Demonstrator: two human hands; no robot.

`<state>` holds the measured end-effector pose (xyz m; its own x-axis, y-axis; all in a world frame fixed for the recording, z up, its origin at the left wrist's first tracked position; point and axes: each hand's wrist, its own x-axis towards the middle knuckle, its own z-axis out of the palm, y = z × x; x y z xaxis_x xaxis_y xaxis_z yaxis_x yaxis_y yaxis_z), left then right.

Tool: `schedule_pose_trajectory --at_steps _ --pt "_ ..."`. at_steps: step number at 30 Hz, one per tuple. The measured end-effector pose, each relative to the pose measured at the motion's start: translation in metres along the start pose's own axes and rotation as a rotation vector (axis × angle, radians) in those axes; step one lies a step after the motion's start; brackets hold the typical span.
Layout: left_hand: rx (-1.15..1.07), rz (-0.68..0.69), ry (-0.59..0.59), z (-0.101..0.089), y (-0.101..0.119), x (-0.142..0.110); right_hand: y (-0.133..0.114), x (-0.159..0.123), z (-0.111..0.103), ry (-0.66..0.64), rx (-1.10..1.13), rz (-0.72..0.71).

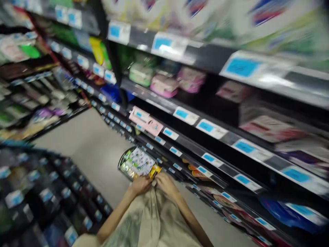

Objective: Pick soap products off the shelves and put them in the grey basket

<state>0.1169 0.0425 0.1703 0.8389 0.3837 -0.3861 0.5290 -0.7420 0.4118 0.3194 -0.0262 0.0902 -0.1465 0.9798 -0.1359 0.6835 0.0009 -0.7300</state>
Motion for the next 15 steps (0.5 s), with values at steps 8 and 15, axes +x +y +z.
schedule_pose_trajectory --at_steps 8,15 --pt "-0.196 -0.117 0.03 0.053 -0.003 -0.01 0.044 -0.05 0.042 -0.16 0.07 0.203" --pt "-0.21 -0.209 0.031 0.079 -0.007 -0.03 0.06 -0.045 0.04 -0.26 0.035 0.279"
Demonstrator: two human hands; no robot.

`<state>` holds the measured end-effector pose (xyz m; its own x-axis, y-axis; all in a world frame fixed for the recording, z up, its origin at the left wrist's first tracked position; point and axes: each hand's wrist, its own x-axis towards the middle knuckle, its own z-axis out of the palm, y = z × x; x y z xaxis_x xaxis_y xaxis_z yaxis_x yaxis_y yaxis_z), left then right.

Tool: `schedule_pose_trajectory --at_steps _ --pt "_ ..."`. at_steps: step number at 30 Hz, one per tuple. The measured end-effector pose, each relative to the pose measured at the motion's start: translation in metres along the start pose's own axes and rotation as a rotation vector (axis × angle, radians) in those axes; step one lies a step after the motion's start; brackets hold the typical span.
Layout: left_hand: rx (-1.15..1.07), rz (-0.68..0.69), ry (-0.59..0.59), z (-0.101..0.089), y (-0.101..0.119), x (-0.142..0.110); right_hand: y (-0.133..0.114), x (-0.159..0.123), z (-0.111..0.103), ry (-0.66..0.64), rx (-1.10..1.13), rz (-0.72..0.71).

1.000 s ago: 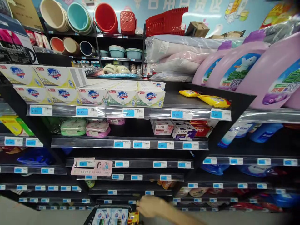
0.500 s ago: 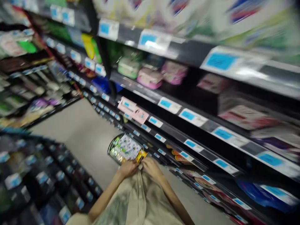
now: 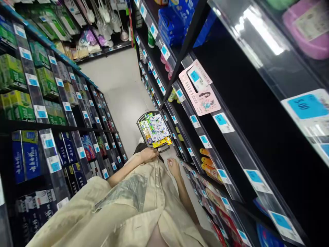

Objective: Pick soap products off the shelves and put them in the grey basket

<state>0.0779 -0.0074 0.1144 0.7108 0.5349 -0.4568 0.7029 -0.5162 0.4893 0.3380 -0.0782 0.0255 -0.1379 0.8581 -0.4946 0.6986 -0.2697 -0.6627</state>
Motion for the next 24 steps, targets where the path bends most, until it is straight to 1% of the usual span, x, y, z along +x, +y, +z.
schedule_pose_trajectory --at_steps 2,5,7,9,13,16,20,24 --pt "-0.007 -0.032 0.003 0.001 -0.007 -0.001 -0.001 0.013 -0.007 0.005 0.003 0.033" --pt "-0.041 -0.042 0.001 0.001 -0.019 0.001 -0.005 0.035 -0.014 0.013 0.006 0.096" --pt "-0.069 -0.061 0.004 0.001 -0.027 0.003 -0.009 0.05 -0.013 0.01 -0.001 0.14" --pt "-0.097 -0.1 0.009 0.002 -0.036 0.003 -0.015 0.063 -0.007 -0.006 -0.013 0.181" --pt "-0.146 -0.202 0.01 0.004 -0.056 -0.003 -0.024 0.08 0.017 -0.06 -0.044 0.252" --pt "-0.176 -0.289 -0.013 0.009 -0.073 -0.013 -0.025 0.083 0.04 -0.102 -0.062 0.312" --pt "-0.209 -0.391 -0.09 0.02 -0.101 -0.035 -0.018 0.075 0.07 -0.139 -0.067 0.419" --pt "-0.228 -0.468 -0.202 0.031 -0.131 -0.056 -0.008 0.07 0.09 -0.143 -0.051 0.543"
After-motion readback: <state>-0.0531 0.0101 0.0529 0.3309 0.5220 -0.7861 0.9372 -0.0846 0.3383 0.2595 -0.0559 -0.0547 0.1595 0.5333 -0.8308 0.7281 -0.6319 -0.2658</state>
